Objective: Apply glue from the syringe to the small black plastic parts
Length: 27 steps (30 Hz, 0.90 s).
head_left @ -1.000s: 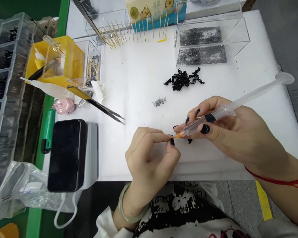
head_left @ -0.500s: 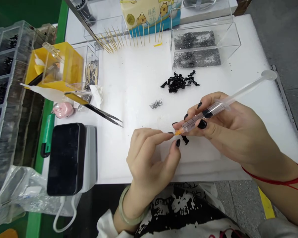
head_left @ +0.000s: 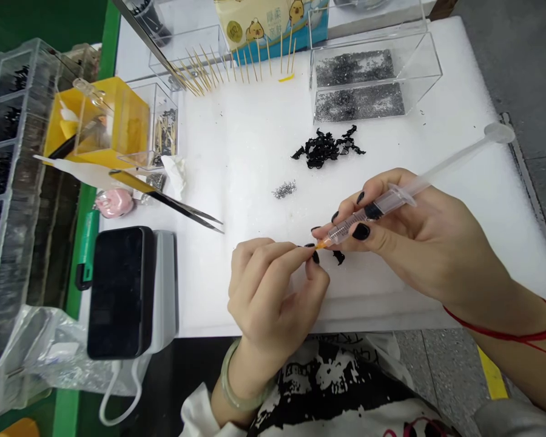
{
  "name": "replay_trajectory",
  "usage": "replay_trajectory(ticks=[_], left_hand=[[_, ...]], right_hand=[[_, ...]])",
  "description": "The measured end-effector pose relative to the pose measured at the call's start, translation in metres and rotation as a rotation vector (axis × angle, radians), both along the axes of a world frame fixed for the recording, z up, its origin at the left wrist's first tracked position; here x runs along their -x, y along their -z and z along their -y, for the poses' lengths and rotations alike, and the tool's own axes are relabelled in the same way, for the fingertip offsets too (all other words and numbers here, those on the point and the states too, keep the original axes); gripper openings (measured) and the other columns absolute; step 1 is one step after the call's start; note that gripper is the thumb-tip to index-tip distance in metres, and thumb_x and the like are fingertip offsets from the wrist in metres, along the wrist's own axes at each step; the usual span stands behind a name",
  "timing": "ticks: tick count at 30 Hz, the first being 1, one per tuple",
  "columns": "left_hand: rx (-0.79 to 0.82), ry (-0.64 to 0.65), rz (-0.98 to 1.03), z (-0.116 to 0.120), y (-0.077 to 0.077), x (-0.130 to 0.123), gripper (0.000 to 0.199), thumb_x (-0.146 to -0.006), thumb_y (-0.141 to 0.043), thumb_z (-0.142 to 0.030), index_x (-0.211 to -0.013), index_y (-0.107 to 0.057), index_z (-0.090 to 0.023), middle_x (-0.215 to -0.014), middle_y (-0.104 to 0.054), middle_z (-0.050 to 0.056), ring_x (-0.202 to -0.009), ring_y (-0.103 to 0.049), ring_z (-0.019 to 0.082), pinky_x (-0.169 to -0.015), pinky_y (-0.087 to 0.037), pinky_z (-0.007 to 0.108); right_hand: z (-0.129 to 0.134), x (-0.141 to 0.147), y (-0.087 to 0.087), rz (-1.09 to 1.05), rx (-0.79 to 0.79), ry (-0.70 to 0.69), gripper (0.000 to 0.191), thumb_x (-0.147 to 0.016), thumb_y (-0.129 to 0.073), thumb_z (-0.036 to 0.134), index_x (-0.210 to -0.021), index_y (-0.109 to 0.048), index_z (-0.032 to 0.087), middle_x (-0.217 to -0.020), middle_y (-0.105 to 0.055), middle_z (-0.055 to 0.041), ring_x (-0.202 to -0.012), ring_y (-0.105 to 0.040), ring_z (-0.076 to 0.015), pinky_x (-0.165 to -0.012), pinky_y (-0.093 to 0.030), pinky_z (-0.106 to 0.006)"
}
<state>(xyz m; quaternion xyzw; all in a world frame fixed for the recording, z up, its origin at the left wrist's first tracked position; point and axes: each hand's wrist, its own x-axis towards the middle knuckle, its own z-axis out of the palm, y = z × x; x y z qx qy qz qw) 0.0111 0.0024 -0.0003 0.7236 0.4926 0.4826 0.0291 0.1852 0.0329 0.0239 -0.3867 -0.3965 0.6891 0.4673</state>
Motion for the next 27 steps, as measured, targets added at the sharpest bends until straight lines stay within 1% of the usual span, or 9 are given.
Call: replay_trajectory(ticks=[3,6,9,11,13,15,18,22,27], left_hand=[[-0.023,-0.043,-0.032,0.0009,0.0006,-0.0006,0.027,-0.065,-0.070,0.006,-0.083,-0.067,-0.015,-0.070,-0.068,0.003,-0.067,-0.059,0.018,-0.063,-0.051,0.035],[0.005,-0.033,-0.014,0.0017,0.0003,0.0000,0.027,-0.066,-0.069,0.004,-0.082,-0.065,-0.017,-0.071,-0.067,0.002,-0.068,-0.059,0.018,-0.063,-0.050,0.034],[0.135,0.021,0.083,0.0028,-0.0015,0.0023,0.026,-0.071,-0.066,0.003,-0.084,-0.064,-0.019,-0.074,-0.067,0.001,-0.071,-0.059,0.017,-0.065,-0.050,0.034],[0.235,0.045,0.167,0.0040,-0.0031,0.0042,0.025,-0.074,-0.063,0.003,-0.084,-0.064,-0.020,-0.076,-0.066,0.000,-0.073,-0.059,0.017,-0.066,-0.050,0.033],[0.292,0.042,0.222,0.0056,-0.0044,0.0057,0.025,-0.075,-0.061,0.003,-0.083,-0.064,-0.020,-0.077,-0.065,-0.001,-0.074,-0.060,0.016,-0.067,-0.050,0.032],[0.316,0.032,0.240,0.0072,-0.0048,0.0065,0.026,-0.074,-0.060,0.003,-0.083,-0.064,-0.021,-0.078,-0.065,-0.002,-0.075,-0.060,0.016,-0.067,-0.049,0.031],[0.349,0.028,0.272,0.0084,-0.0036,0.0066,0.027,-0.074,-0.059,0.004,-0.083,-0.064,-0.021,-0.079,-0.064,-0.002,-0.076,-0.059,0.015,-0.068,-0.049,0.031],[0.362,0.014,0.311,0.0085,-0.0009,0.0065,0.028,-0.073,-0.059,0.005,-0.083,-0.064,-0.020,-0.080,-0.064,-0.002,-0.078,-0.059,0.015,-0.069,-0.048,0.030],[0.339,0.077,0.320,0.0077,-0.0018,0.0084,0.026,-0.080,-0.061,0.002,-0.091,-0.068,-0.021,-0.084,-0.067,0.000,-0.080,-0.061,0.017,-0.070,-0.049,0.032]], right_hand=[[0.0012,0.0004,-0.0004,0.017,-0.010,-0.017,0.018,-0.092,-0.072,0.018,-0.098,-0.056,0.021,-0.095,-0.067,0.0030,-0.101,-0.074,-0.0206,-0.089,-0.067,-0.030],[0.0024,0.0001,0.0004,0.009,-0.014,-0.025,0.018,-0.091,-0.072,0.016,-0.098,-0.056,0.022,-0.094,-0.067,0.0033,-0.100,-0.075,-0.0196,-0.089,-0.067,-0.029],[0.0029,-0.0005,0.0015,-0.005,-0.024,-0.042,0.019,-0.091,-0.073,0.016,-0.099,-0.057,0.022,-0.095,-0.066,0.0030,-0.097,-0.075,-0.0189,-0.088,-0.067,-0.030],[0.0028,-0.0006,0.0017,-0.015,-0.023,-0.058,0.019,-0.091,-0.073,0.017,-0.099,-0.057,0.022,-0.097,-0.066,0.0025,-0.099,-0.074,-0.0184,-0.087,-0.066,-0.027],[0.0028,-0.0004,0.0015,-0.031,-0.018,-0.066,0.017,-0.093,-0.071,0.017,-0.100,-0.056,0.022,-0.097,-0.066,0.0020,-0.101,-0.074,-0.0183,-0.087,-0.065,-0.024],[0.0030,-0.0004,0.0010,-0.053,-0.027,-0.075,0.015,-0.094,-0.069,0.017,-0.100,-0.056,0.022,-0.098,-0.066,0.0016,-0.102,-0.074,-0.0184,-0.088,-0.064,-0.025],[0.0030,-0.0014,0.0006,-0.070,-0.049,-0.084,0.014,-0.095,-0.067,0.016,-0.101,-0.056,0.021,-0.098,-0.066,0.0011,-0.102,-0.073,-0.0195,-0.090,-0.064,-0.031],[0.0011,-0.0029,0.0006,-0.093,-0.040,-0.060,0.012,-0.096,-0.063,0.012,-0.100,-0.056,0.021,-0.096,-0.065,0.0012,-0.100,-0.074,-0.0219,-0.089,-0.065,-0.039],[-0.0002,-0.0033,0.0012,-0.106,-0.040,-0.065,0.012,-0.096,-0.063,0.012,-0.101,-0.057,0.021,-0.097,-0.065,0.0013,-0.100,-0.073,-0.0216,-0.090,-0.064,-0.038]])
